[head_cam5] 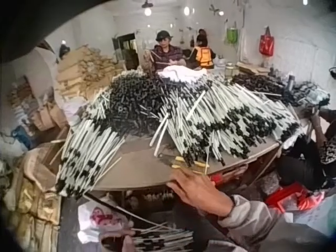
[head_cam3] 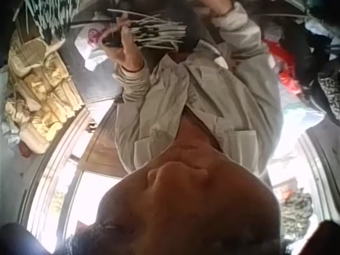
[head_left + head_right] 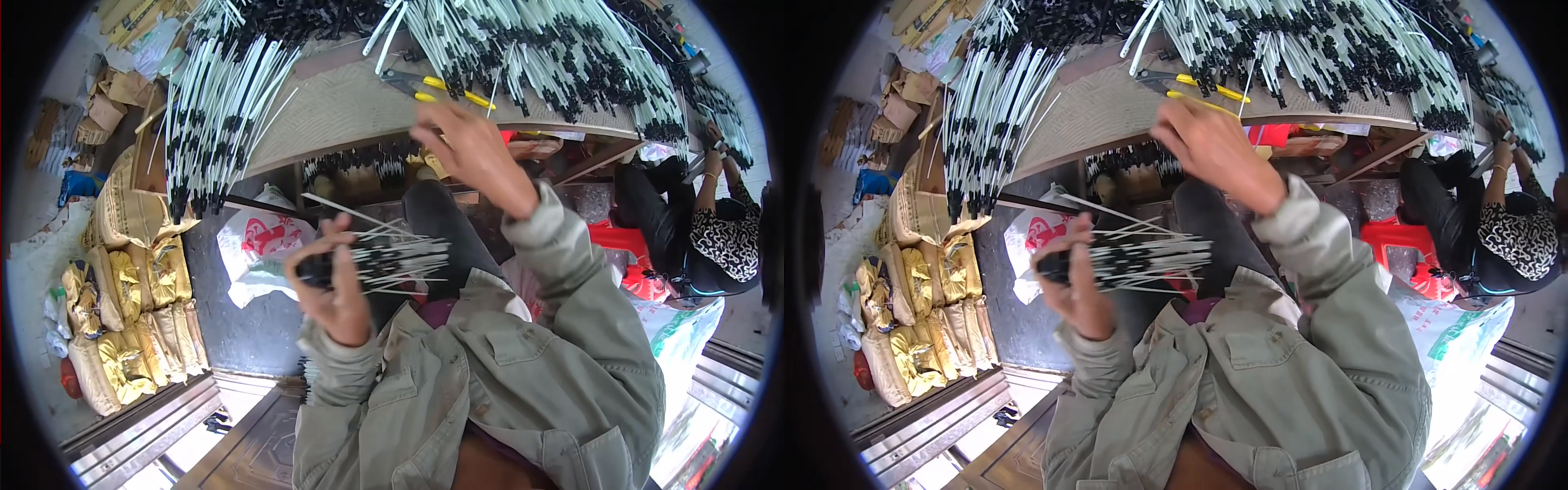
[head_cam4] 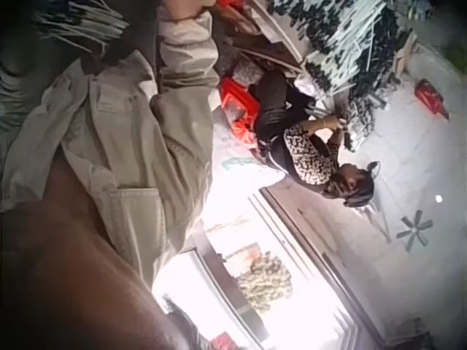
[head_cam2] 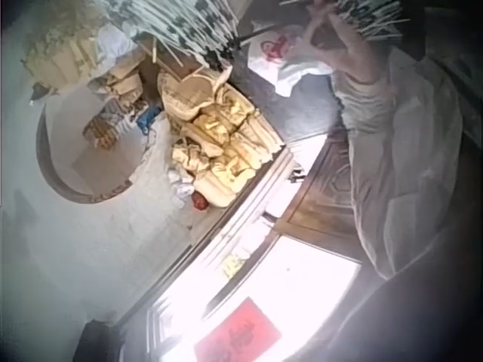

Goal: Assembling badminton shuttlecocks by inserting feathers into the base and securing them with tools.

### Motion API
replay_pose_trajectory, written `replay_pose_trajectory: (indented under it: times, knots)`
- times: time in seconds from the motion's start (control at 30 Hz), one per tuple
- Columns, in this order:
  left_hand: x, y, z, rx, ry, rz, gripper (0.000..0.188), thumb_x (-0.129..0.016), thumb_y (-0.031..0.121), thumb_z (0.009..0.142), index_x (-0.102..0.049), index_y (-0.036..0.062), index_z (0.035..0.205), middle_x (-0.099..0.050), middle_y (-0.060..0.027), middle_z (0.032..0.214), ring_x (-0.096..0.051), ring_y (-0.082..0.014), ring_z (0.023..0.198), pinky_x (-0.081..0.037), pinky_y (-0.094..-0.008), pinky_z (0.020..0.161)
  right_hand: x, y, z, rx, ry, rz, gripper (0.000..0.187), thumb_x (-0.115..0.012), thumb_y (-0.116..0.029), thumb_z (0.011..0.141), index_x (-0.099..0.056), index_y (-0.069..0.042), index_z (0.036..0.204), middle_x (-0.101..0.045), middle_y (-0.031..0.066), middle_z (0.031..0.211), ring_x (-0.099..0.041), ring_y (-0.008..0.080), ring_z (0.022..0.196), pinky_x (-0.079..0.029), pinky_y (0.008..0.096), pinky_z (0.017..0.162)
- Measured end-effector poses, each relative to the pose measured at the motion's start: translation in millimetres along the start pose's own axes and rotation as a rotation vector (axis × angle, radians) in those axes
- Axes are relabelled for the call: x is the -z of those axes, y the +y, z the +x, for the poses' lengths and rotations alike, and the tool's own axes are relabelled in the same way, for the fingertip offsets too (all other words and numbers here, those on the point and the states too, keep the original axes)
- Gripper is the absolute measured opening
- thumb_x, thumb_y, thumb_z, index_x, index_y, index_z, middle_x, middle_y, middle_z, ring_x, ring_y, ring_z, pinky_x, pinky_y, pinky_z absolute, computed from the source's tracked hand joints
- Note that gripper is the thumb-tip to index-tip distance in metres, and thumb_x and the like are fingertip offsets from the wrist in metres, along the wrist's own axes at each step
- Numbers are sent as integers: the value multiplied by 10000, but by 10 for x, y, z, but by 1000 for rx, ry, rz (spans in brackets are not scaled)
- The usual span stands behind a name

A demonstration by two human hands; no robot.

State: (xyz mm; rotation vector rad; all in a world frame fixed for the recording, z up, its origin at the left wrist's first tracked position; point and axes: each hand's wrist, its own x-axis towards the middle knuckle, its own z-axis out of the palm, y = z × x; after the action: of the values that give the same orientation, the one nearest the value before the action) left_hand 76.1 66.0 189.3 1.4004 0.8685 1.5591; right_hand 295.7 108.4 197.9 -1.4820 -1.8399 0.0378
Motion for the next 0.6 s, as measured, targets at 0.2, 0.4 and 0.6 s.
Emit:
replay_pose_trajectory:
  times: [0.2,0.4,0.6]
  knots:
    - [496,436,35,-148,183,113,179,-463,-67,797,-408,-26,962,-581,-200,857,-558,-346,998,-381,-448,929,-531,526,373,127,130,-699,304,-646,-248,705,-444,-57,830,-550,88,820,-564,270,840,-489,357,660]
    - [739,310,-221,-25,-24,211,197,-470,-61,800,-402,-16,978,-598,-187,882,-543,-351,1035,-300,-484,999,-422,456,314,268,111,-717,251,-654,-240,691,-487,-85,795,-549,66,757,-531,234,803,-390,339,719]
    - [717,262,-150,-1,-31,152,216,-463,-104,770,-397,-4,950,-601,-183,886,-547,-345,1029,-268,-505,1014,-350,334,218,260,24,-556,276,-681,-251,673,-509,-82,808,-539,54,761,-522,226,804,-385,354,790]
